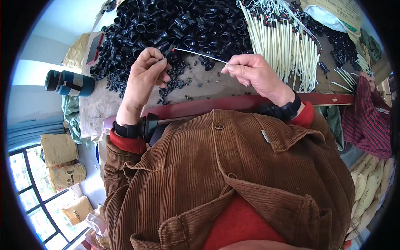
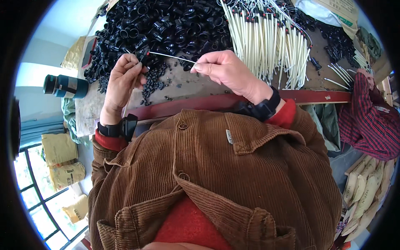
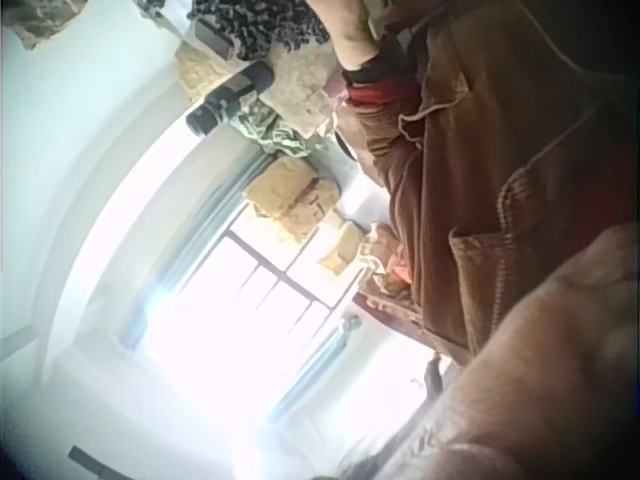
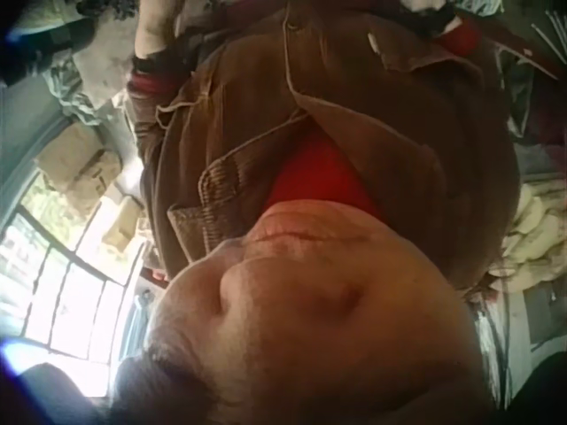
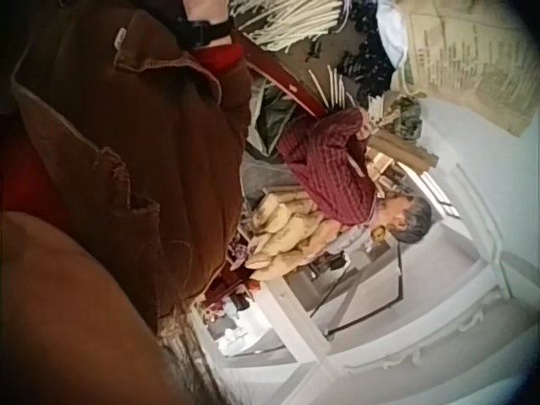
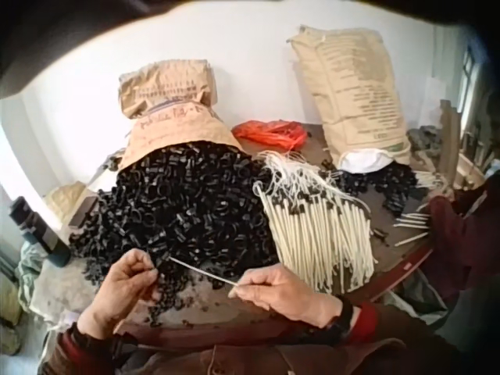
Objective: Assembling small plastic components by inserting white rods into black connectors.
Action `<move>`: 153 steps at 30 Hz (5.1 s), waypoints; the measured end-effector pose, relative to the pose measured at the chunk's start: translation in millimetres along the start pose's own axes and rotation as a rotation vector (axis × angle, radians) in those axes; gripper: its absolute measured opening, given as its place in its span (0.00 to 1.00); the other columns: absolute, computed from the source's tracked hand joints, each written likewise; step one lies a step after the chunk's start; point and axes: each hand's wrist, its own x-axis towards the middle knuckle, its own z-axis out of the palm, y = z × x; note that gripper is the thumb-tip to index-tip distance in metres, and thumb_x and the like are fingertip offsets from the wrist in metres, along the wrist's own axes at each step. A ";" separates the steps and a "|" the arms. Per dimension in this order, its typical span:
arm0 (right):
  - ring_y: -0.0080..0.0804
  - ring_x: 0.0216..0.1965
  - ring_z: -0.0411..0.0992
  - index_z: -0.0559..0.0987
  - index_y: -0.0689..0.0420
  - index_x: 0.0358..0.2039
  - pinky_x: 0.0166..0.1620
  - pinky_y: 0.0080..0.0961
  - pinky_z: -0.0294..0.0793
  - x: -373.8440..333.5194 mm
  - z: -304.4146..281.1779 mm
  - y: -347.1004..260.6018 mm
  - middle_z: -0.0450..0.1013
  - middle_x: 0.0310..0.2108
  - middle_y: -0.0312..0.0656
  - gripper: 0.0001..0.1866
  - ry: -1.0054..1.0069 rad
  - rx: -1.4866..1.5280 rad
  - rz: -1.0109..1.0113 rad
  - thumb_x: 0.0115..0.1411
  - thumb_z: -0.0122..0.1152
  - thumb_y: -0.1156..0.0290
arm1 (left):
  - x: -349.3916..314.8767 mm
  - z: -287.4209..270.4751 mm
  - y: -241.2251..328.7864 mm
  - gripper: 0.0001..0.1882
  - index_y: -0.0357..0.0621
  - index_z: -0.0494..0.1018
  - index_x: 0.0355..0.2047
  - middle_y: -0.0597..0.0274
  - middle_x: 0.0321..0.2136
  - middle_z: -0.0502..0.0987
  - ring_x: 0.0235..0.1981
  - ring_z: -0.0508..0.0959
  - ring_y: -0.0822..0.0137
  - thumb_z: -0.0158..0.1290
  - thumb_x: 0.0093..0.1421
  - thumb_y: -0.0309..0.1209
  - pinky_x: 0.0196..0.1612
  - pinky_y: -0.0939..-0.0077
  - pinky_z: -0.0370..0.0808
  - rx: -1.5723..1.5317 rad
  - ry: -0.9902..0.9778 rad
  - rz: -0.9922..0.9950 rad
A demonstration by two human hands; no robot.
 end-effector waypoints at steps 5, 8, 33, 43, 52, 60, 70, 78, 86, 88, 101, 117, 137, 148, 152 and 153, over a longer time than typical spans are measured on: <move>0.13 0.18 0.60 0.82 0.63 0.33 0.24 0.12 0.61 15.5 15.8 0.9 0.77 0.30 0.37 0.10 0.045 0.006 -0.182 0.60 0.56 0.69 | -14.6 25.6 10.8 0.07 0.43 0.67 0.40 0.58 0.34 0.76 0.24 0.77 0.74 0.48 0.61 0.21 0.22 0.87 0.74 -0.116 -0.162 -0.130; 0.14 0.19 0.61 0.82 0.62 0.34 0.25 0.12 0.63 27.0 30.2 -10.7 0.76 0.38 0.39 0.09 -0.010 0.047 -0.122 0.60 0.56 0.71 | -14.8 45.1 9.5 0.07 0.44 0.70 0.39 0.67 0.29 0.75 0.22 0.75 0.78 0.49 0.60 0.23 0.23 0.88 0.72 -0.072 -0.294 -0.178; 0.21 0.26 0.69 0.79 0.61 0.31 0.26 0.17 0.66 -7.9 25.0 -8.7 0.71 0.27 0.38 0.05 0.072 -0.405 -0.593 0.53 0.61 0.82 | -21.5 42.9 -12.0 0.07 0.43 0.71 0.36 0.73 0.27 0.73 0.29 0.69 0.82 0.54 0.61 0.31 0.34 0.88 0.68 0.157 -0.402 0.008; 0.27 0.27 0.72 0.79 0.62 0.31 0.27 0.19 0.70 3.9 38.2 6.8 0.72 0.28 0.39 0.08 0.046 -0.663 -0.779 0.48 0.63 0.84 | -29.3 26.5 -2.6 0.12 0.41 0.73 0.42 0.70 0.30 0.74 0.31 0.71 0.80 0.57 0.58 0.29 0.36 0.83 0.70 0.398 -0.393 0.036; 0.30 0.25 0.73 0.79 0.62 0.28 0.27 0.22 0.72 1.5 45.1 13.3 0.73 0.28 0.40 0.07 0.055 -0.771 -0.763 0.47 0.62 0.84 | -27.8 43.4 -12.6 0.12 0.46 0.74 0.41 0.60 0.28 0.75 0.27 0.77 0.61 0.56 0.58 0.35 0.30 0.71 0.75 0.903 -0.271 0.632; 0.27 0.25 0.72 0.79 0.62 0.29 0.27 0.20 0.72 -8.8 44.2 15.0 0.73 0.28 0.40 0.08 0.104 -0.674 -0.703 0.47 0.60 0.85 | -28.1 33.8 -19.7 0.13 0.44 0.74 0.40 0.60 0.27 0.72 0.27 0.77 0.59 0.57 0.57 0.36 0.29 0.72 0.75 0.992 -0.215 0.568; 0.25 0.26 0.71 0.79 0.61 0.31 0.26 0.19 0.70 -3.4 52.2 12.5 0.73 0.30 0.40 0.10 0.158 -0.688 -0.813 0.46 0.61 0.85 | -41.8 35.7 -19.8 0.14 0.42 0.74 0.38 0.61 0.29 0.72 0.27 0.77 0.63 0.61 0.54 0.33 0.29 0.73 0.74 0.782 -0.184 0.566; 0.28 0.26 0.70 0.80 0.59 0.29 0.26 0.21 0.69 -2.9 50.4 12.0 0.73 0.31 0.37 0.10 0.067 -0.800 -0.904 0.44 0.65 0.83 | -46.5 33.9 -17.6 0.14 0.42 0.74 0.38 0.62 0.30 0.72 0.27 0.77 0.62 0.61 0.53 0.33 0.29 0.72 0.74 0.839 -0.194 0.562; 0.28 0.28 0.71 0.80 0.57 0.29 0.31 0.24 0.70 -1.9 48.7 15.4 0.73 0.32 0.36 0.09 -0.007 -0.855 -0.883 0.44 0.65 0.80 | -46.2 34.5 -21.7 0.14 0.43 0.74 0.39 0.62 0.31 0.72 0.26 0.77 0.61 0.60 0.53 0.34 0.28 0.71 0.75 0.898 -0.212 0.530; 0.28 0.29 0.72 0.80 0.56 0.29 0.32 0.24 0.70 -4.3 48.5 11.4 0.73 0.33 0.36 0.08 -0.046 -0.906 -0.847 0.45 0.65 0.79 | -46.4 34.4 -21.7 0.14 0.43 0.74 0.39 0.62 0.31 0.72 0.25 0.77 0.61 0.61 0.53 0.34 0.28 0.71 0.75 0.913 -0.219 0.523; 0.29 0.31 0.72 0.79 0.57 0.30 0.33 0.25 0.68 -1.7 56.1 18.6 0.73 0.30 0.34 0.10 0.057 -1.158 -0.789 0.45 0.65 0.73 | -41.6 37.1 -22.8 0.14 0.42 0.74 0.38 0.61 0.30 0.72 0.25 0.77 0.60 0.60 0.53 0.34 0.27 0.70 0.75 0.947 -0.196 0.550; 0.41 0.29 0.74 0.76 0.61 0.29 0.32 0.32 0.74 13.2 43.7 23.0 0.74 0.26 0.44 0.06 -0.102 -0.929 -0.652 0.48 0.60 0.79 | -37.9 38.1 -24.7 0.51 0.46 0.46 0.66 0.54 0.31 0.78 0.31 0.80 0.58 0.65 0.47 0.33 0.34 0.70 0.78 1.003 -0.173 0.565; 0.40 0.31 0.75 0.78 0.63 0.34 0.33 0.31 0.75 7.8 45.9 28.5 0.76 0.30 0.44 0.09 -0.073 -0.890 -0.519 0.51 0.62 0.75 | -34.3 41.7 -26.9 0.45 0.48 0.56 0.63 0.53 0.32 0.77 0.32 0.79 0.58 0.64 0.46 0.36 0.35 0.68 0.78 0.927 -0.136 0.649; 0.35 0.33 0.76 0.79 0.60 0.35 0.35 0.29 0.74 7.3 41.1 18.5 0.77 0.31 0.41 0.10 -0.125 -1.161 -0.613 0.51 0.62 0.72 | -35.0 43.5 -25.1 0.46 0.50 0.55 0.63 0.53 0.32 0.77 0.31 0.79 0.58 0.64 0.45 0.36 0.35 0.69 0.78 0.954 -0.207 0.613; 0.38 0.35 0.76 0.77 0.61 0.41 0.39 0.31 0.75 7.9 44.5 19.0 0.77 0.33 0.44 0.14 -0.206 -1.046 -0.409 0.54 0.60 0.71 | -34.7 43.4 -26.0 0.46 0.52 0.54 0.64 0.54 0.32 0.77 0.31 0.79 0.59 0.64 0.46 0.37 0.35 0.69 0.78 0.948 -0.209 0.592; 0.40 0.36 0.76 0.76 0.62 0.44 0.40 0.32 0.75 8.1 45.6 18.6 0.77 0.34 0.45 0.15 -0.224 -0.984 -0.334 0.56 0.60 0.71 | -35.2 43.4 -25.8 0.46 0.52 0.54 0.64 0.54 0.32 0.77 0.31 0.79 0.59 0.64 0.46 0.37 0.35 0.69 0.78 0.949 -0.206 0.592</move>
